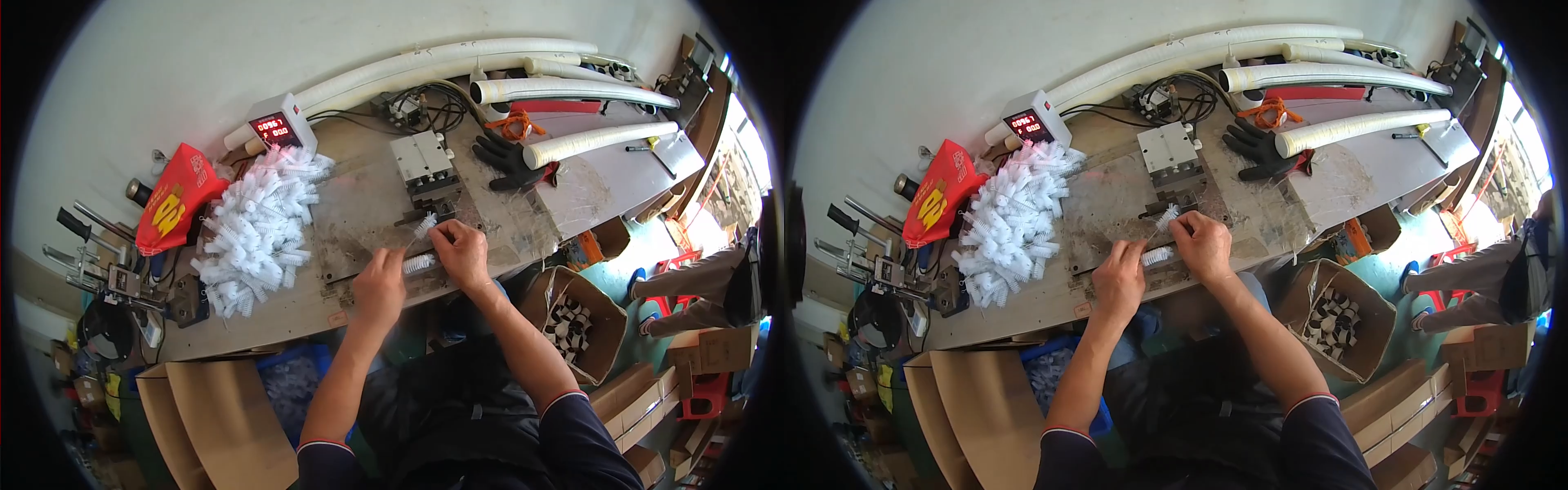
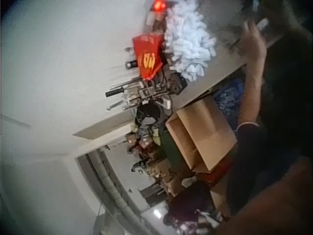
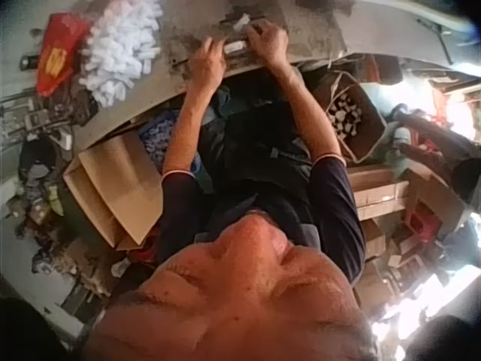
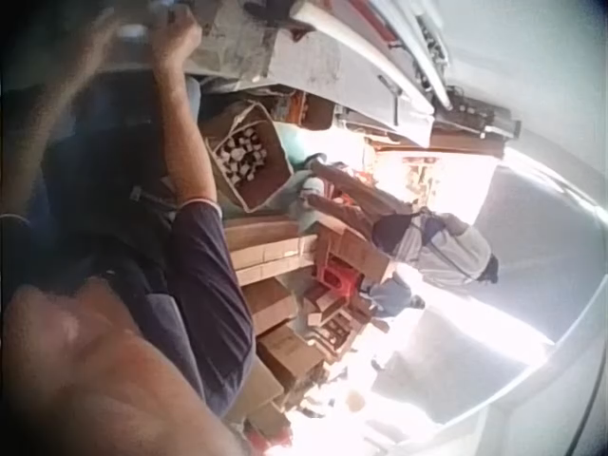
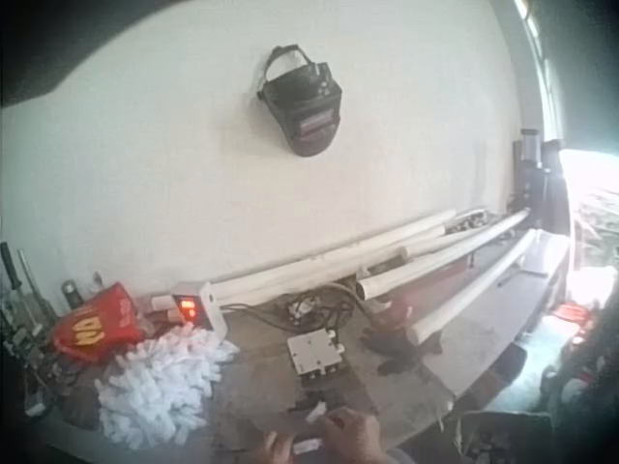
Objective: The person is inserting white brushes into clear plastic sleeves using a mechanical guide.
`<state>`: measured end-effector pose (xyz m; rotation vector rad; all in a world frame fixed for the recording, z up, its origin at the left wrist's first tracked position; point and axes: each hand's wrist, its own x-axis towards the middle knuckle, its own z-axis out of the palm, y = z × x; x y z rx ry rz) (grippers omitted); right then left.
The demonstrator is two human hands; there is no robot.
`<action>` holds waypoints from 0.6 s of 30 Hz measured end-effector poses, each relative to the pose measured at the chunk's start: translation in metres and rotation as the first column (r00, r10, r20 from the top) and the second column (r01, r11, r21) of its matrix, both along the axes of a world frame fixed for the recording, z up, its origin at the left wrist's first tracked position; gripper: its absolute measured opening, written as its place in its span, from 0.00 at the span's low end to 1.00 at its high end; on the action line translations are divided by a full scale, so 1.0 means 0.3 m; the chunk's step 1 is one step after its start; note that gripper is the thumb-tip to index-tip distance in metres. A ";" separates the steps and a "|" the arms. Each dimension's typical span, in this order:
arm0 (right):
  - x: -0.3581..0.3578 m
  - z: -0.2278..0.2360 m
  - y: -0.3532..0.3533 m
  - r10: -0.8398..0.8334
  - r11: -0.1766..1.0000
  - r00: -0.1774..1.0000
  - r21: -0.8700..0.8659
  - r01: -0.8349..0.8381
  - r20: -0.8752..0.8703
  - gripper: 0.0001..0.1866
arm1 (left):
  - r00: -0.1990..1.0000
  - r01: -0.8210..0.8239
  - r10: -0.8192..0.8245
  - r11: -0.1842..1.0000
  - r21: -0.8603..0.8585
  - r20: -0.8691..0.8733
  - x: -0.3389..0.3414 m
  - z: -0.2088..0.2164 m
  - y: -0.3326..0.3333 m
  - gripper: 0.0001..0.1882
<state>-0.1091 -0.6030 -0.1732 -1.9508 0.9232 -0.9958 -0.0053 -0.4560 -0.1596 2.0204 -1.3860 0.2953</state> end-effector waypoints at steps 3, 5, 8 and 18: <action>0.001 0.008 0.002 -0.004 0.998 1.000 0.061 0.004 -0.006 0.10 | 0.999 -0.038 0.038 0.999 0.024 -0.022 0.031 0.009 0.000 0.18; 0.002 0.012 0.005 -0.005 0.998 1.000 0.065 0.005 -0.008 0.10 | 0.998 -0.037 0.038 0.999 0.032 -0.056 0.044 0.009 -0.011 0.17; 0.003 0.013 0.004 -0.011 0.997 1.000 0.077 0.011 -0.009 0.11 | 0.993 -0.026 0.031 0.999 0.045 -0.115 0.054 0.014 -0.039 0.15; 0.009 0.001 0.002 -0.017 0.993 1.000 0.121 0.015 0.015 0.10 | 0.973 -0.002 0.009 1.000 0.030 -0.230 0.076 0.013 -0.105 0.12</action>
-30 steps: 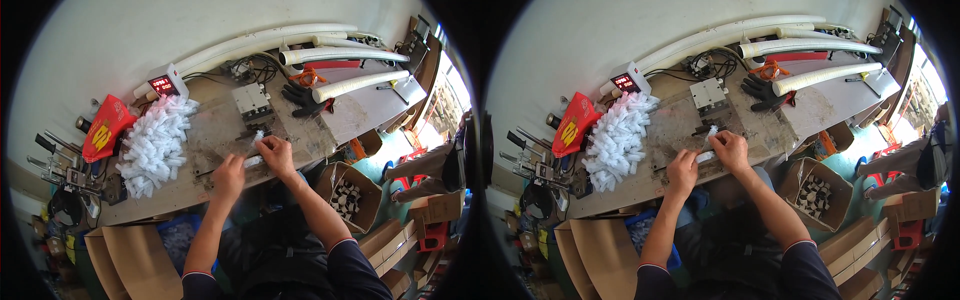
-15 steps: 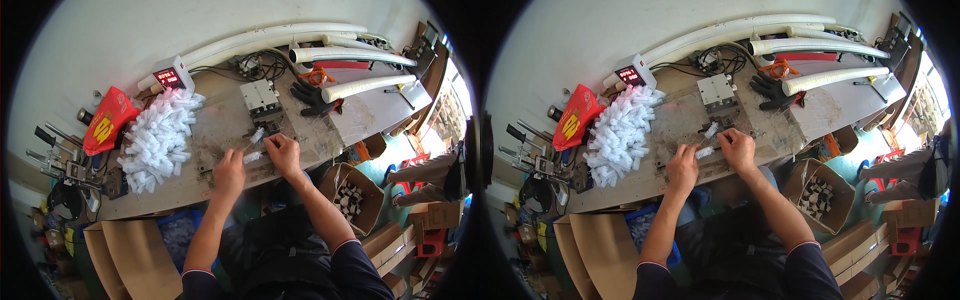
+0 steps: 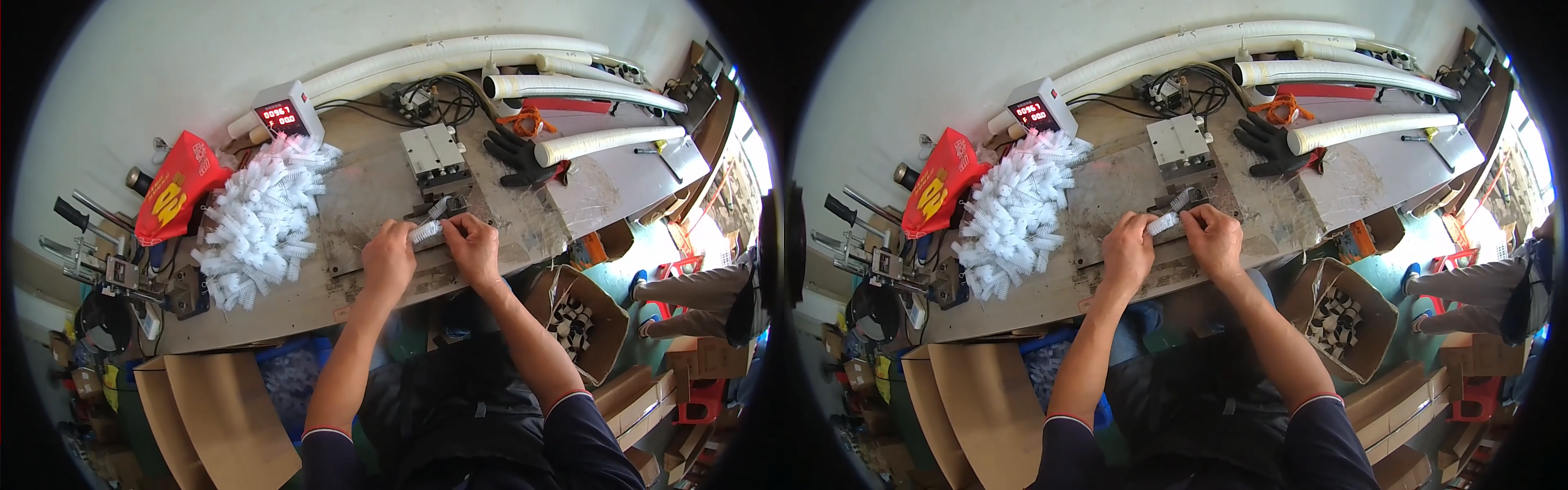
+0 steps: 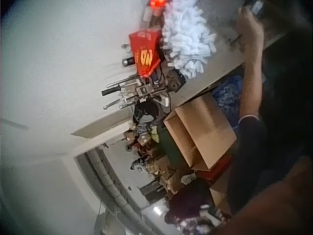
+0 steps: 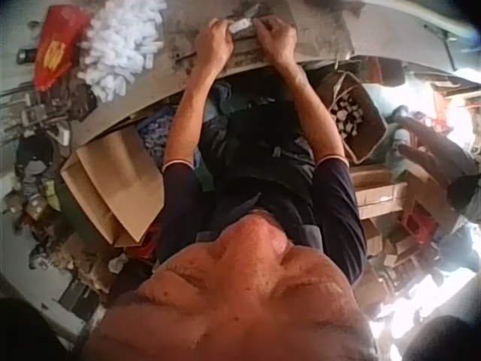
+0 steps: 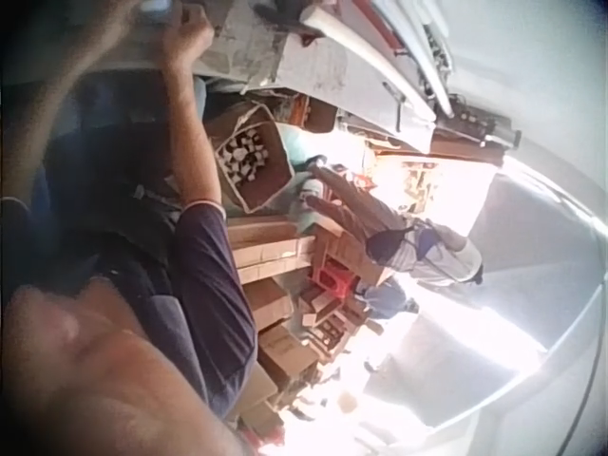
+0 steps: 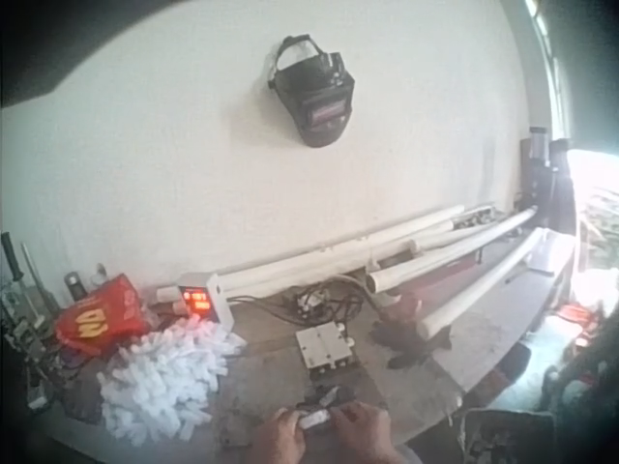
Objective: The person is inserting white brushes into clear plastic sleeves using a mechanical guide.
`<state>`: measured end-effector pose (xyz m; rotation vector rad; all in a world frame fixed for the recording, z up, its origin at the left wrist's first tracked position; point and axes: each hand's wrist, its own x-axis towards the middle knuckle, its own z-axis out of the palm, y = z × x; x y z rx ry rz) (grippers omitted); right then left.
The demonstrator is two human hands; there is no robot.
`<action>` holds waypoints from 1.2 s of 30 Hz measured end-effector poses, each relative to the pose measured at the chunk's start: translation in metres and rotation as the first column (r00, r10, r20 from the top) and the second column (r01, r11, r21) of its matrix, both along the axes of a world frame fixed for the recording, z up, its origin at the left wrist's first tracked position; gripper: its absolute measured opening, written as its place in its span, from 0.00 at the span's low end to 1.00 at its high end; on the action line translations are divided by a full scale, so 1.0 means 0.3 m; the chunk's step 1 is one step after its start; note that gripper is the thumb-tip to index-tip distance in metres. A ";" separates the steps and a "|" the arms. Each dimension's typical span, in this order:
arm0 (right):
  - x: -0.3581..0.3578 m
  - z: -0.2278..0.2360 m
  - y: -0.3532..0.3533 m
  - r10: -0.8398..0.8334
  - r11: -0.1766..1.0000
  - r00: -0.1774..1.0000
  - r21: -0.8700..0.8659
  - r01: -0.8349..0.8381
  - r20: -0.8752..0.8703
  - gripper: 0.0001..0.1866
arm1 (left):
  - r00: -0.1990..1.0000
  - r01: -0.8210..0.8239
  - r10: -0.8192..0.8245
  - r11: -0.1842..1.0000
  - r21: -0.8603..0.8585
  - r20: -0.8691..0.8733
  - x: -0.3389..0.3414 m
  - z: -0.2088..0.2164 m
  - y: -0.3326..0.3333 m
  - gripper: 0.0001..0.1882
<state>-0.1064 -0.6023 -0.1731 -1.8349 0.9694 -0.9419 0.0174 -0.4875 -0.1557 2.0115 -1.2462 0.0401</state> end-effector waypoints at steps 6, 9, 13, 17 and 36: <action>0.001 0.000 0.001 0.010 0.993 0.999 -0.122 -0.004 0.048 0.09 | 0.998 0.022 -0.020 0.999 -0.027 0.063 0.015 -0.024 -0.011 0.10; 0.001 0.001 -0.003 0.015 0.996 1.000 -0.087 -0.014 0.017 0.09 | 0.990 0.023 -0.017 0.999 -0.043 0.137 0.006 -0.041 -0.010 0.12; -0.001 0.006 0.002 0.008 0.999 1.000 -0.047 -0.008 -0.008 0.11 | 0.987 0.022 -0.010 0.997 -0.075 0.160 0.004 -0.051 -0.012 0.13; -0.004 0.012 0.001 0.002 0.999 1.000 -0.034 -0.002 -0.018 0.11 | 0.986 0.017 -0.005 0.997 -0.069 0.166 0.010 -0.051 -0.020 0.13; -0.005 0.015 0.009 0.000 1.000 1.000 -0.026 0.000 -0.008 0.11 | 0.977 -0.004 0.025 0.995 -0.099 0.212 -0.004 -0.059 -0.018 0.14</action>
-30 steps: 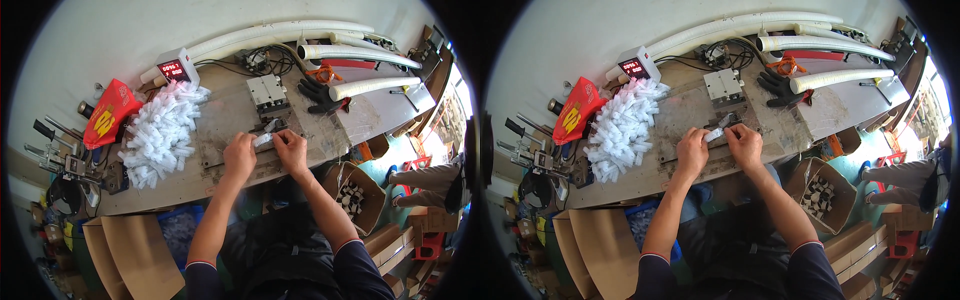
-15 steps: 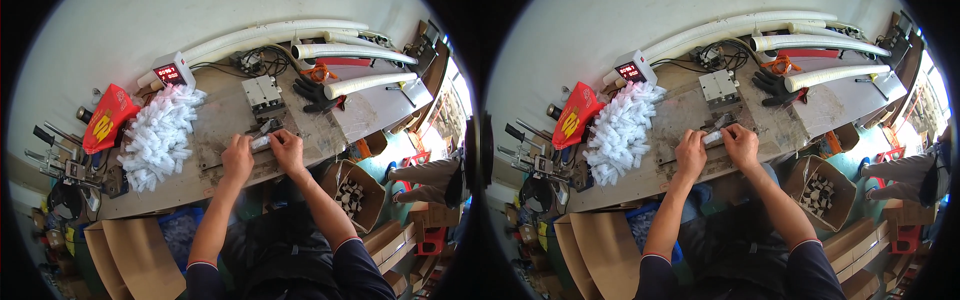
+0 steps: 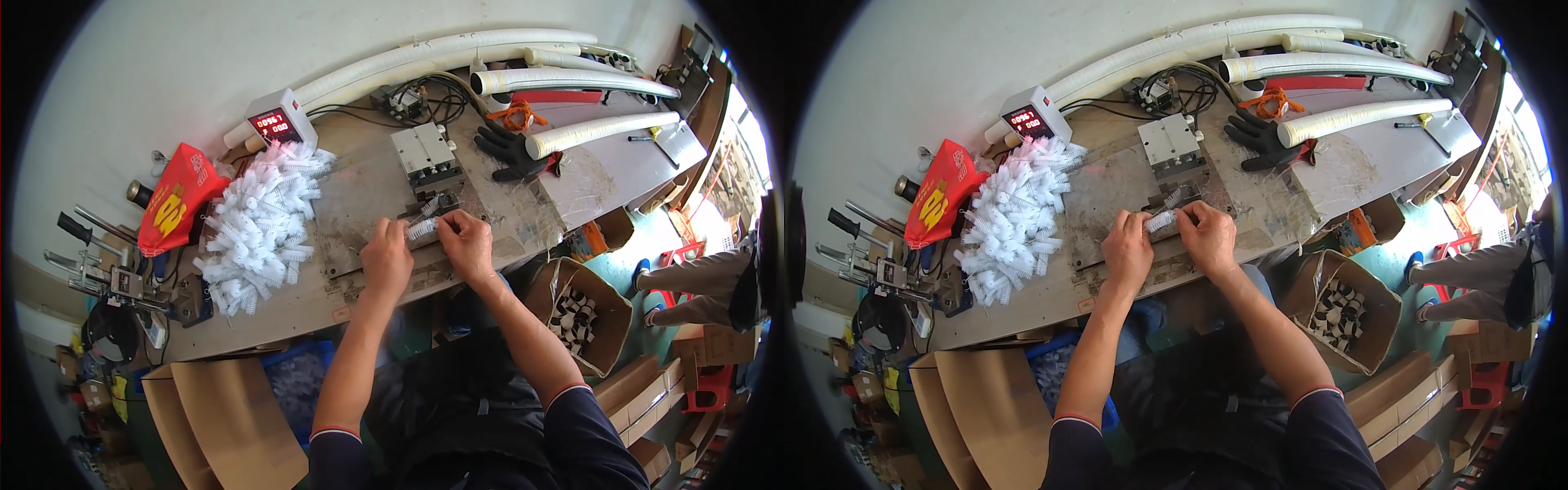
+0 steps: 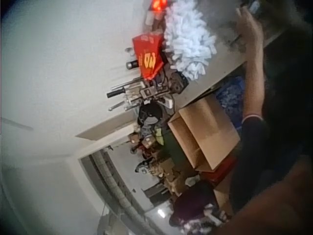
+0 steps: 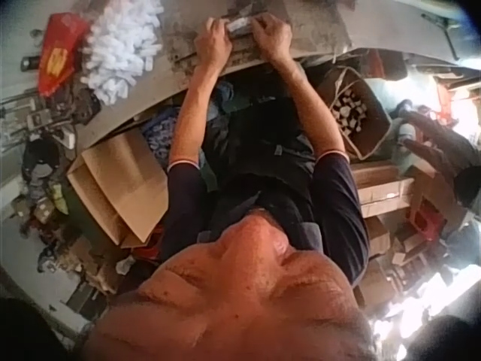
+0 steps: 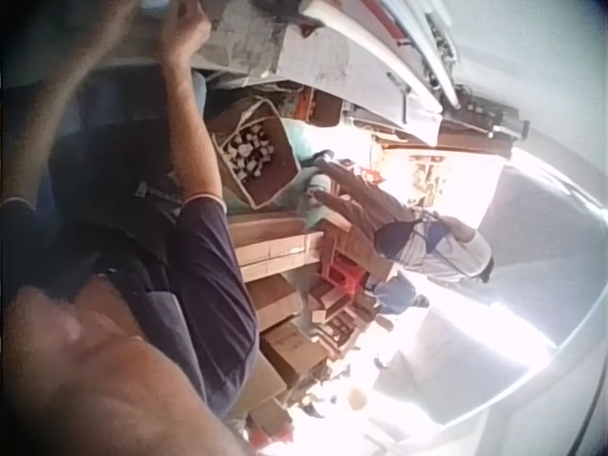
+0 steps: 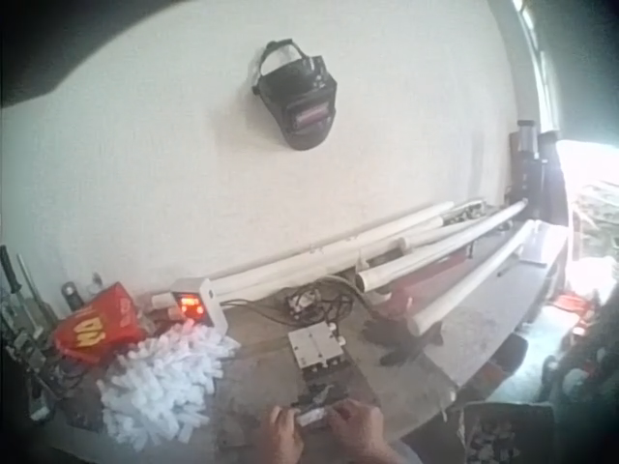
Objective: The person is inserting white brushes into clear plastic sleeves using a mechanical guide.
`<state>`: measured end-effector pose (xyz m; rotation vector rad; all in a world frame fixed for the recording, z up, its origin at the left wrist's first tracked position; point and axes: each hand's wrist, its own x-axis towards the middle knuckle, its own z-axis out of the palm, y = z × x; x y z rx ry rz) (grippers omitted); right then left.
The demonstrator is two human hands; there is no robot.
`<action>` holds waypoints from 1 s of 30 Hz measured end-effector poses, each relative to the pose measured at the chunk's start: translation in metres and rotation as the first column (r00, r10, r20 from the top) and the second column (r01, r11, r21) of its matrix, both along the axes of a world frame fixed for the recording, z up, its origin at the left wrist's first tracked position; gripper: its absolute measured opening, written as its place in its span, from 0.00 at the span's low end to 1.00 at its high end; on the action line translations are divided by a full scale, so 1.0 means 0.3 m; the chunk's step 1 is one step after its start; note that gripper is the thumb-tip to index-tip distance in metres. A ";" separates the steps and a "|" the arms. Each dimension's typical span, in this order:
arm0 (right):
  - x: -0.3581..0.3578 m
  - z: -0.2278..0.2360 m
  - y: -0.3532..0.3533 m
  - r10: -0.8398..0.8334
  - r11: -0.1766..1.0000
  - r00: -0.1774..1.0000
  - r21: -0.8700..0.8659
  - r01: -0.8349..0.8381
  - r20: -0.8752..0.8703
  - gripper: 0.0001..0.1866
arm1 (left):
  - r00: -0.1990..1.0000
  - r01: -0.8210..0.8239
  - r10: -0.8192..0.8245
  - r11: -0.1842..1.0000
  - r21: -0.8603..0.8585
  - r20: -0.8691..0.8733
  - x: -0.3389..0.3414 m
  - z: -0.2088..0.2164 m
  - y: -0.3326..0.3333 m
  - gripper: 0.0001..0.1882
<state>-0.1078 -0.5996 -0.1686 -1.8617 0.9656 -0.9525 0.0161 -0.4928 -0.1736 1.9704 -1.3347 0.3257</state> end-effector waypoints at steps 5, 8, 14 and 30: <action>-0.003 0.004 0.000 0.000 1.000 1.000 0.009 0.000 -0.008 0.10 | 1.000 -0.027 0.028 0.998 0.057 -0.010 -0.012 0.012 -0.003 0.10; -0.003 -0.003 -0.003 -0.003 1.000 1.000 0.002 0.003 -0.006 0.10 | 0.999 -0.037 0.039 0.995 0.089 -0.020 -0.012 0.012 -0.009 0.10; -0.004 -0.006 0.000 -0.003 1.000 1.000 -0.016 0.003 0.007 0.10 | 0.999 -0.006 0.009 0.997 0.083 -0.043 -0.013 0.011 -0.035 0.10; -0.004 0.001 -0.008 0.000 1.000 1.000 0.008 0.000 0.008 0.12 | 0.996 -0.027 0.034 0.996 0.091 -0.080 -0.002 0.015 -0.053 0.06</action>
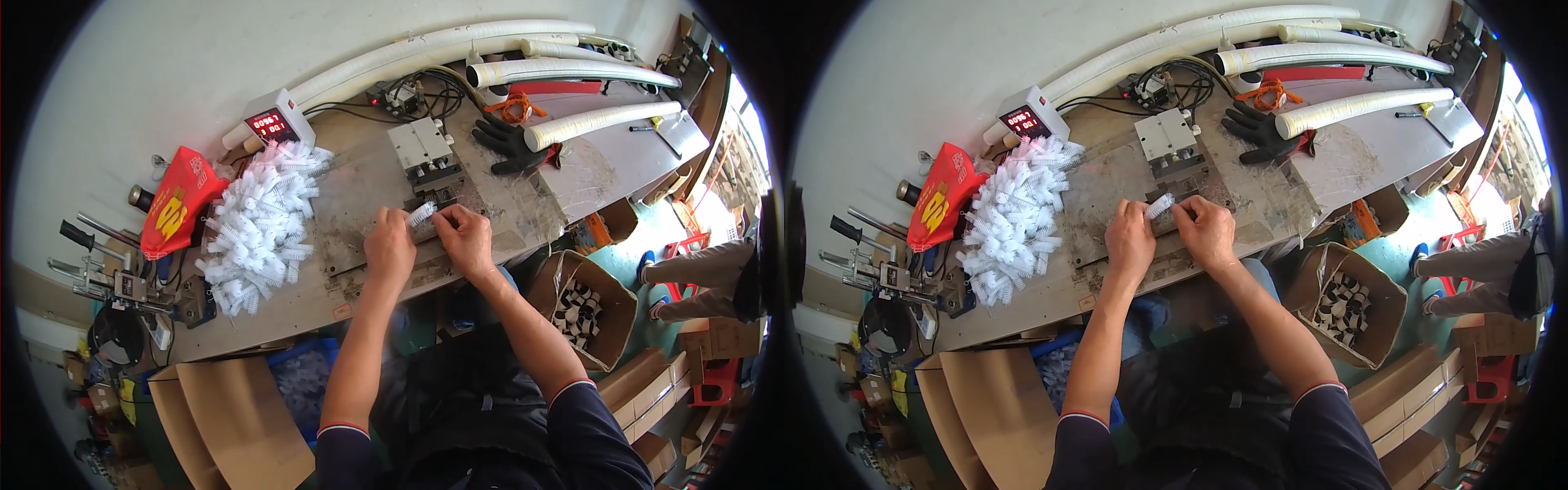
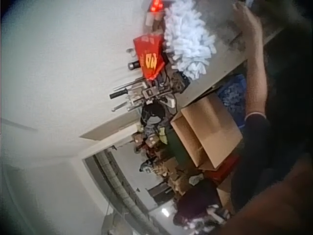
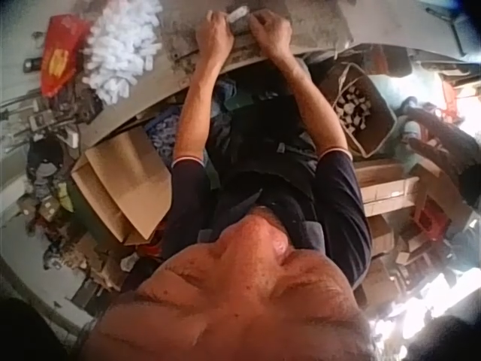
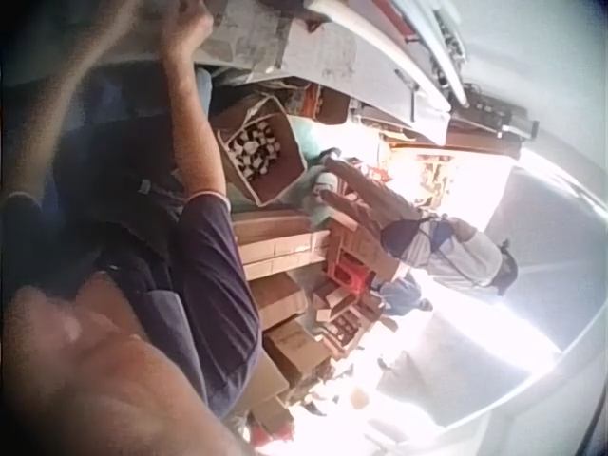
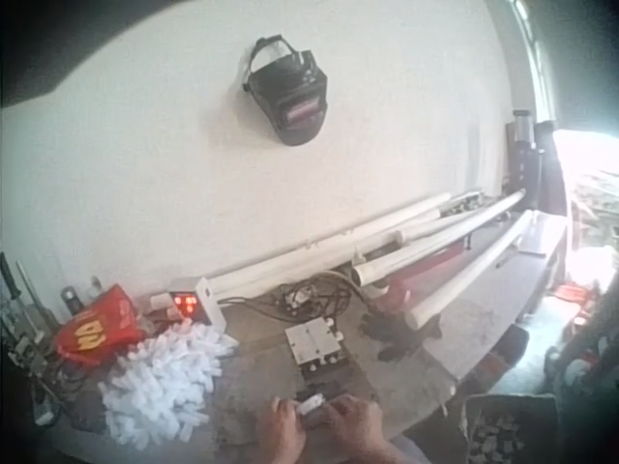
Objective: The person is inserting white brushes into clear plastic sleeves using a mechanical guide.
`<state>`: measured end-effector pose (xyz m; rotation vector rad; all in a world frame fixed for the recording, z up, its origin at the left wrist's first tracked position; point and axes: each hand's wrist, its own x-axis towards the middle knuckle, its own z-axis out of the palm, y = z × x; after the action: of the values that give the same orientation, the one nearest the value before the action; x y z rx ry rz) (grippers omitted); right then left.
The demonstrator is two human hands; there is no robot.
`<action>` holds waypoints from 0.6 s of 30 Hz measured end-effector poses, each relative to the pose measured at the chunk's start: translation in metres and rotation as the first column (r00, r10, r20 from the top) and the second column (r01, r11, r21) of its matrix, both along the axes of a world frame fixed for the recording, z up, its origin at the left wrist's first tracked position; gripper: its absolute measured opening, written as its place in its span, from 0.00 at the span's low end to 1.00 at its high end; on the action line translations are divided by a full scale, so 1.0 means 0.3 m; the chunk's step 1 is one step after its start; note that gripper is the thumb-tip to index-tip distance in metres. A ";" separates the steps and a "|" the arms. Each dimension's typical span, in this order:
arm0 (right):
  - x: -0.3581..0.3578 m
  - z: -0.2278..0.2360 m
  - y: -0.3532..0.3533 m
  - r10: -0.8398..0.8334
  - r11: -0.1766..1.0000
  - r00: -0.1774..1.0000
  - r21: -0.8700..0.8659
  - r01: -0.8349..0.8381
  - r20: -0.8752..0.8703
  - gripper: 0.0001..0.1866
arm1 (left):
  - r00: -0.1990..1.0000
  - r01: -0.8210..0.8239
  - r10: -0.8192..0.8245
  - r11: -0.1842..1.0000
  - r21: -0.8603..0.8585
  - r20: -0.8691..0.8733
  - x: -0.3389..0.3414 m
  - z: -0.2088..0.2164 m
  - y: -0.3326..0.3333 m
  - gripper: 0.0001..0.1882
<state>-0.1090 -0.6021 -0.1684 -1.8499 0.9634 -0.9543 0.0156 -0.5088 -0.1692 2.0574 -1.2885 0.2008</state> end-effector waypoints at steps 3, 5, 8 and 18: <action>0.002 -0.005 -0.001 0.001 1.000 1.000 -0.024 -0.001 0.013 0.12 | 1.000 0.002 -0.001 1.000 -0.006 0.016 0.000 0.000 0.003 0.07; 0.002 0.000 0.004 -0.001 1.000 1.000 -0.021 0.001 0.006 0.12 | 1.000 0.000 0.000 1.000 -0.011 0.010 0.001 -0.003 0.008 0.07; 0.001 0.005 0.006 -0.002 1.000 1.000 -0.011 0.002 -0.002 0.12 | 1.000 -0.010 0.010 1.000 -0.019 -0.017 -0.003 0.002 0.020 0.07; 0.001 0.002 -0.003 0.011 0.999 1.000 0.046 -0.011 0.002 0.11 | 0.972 -0.048 0.069 0.994 0.097 -0.225 0.033 0.049 0.041 0.06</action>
<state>-0.1087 -0.6029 -0.1679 -1.8138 0.9652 -0.9201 0.0255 -0.4964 -0.1545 2.1262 -1.1149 -0.0682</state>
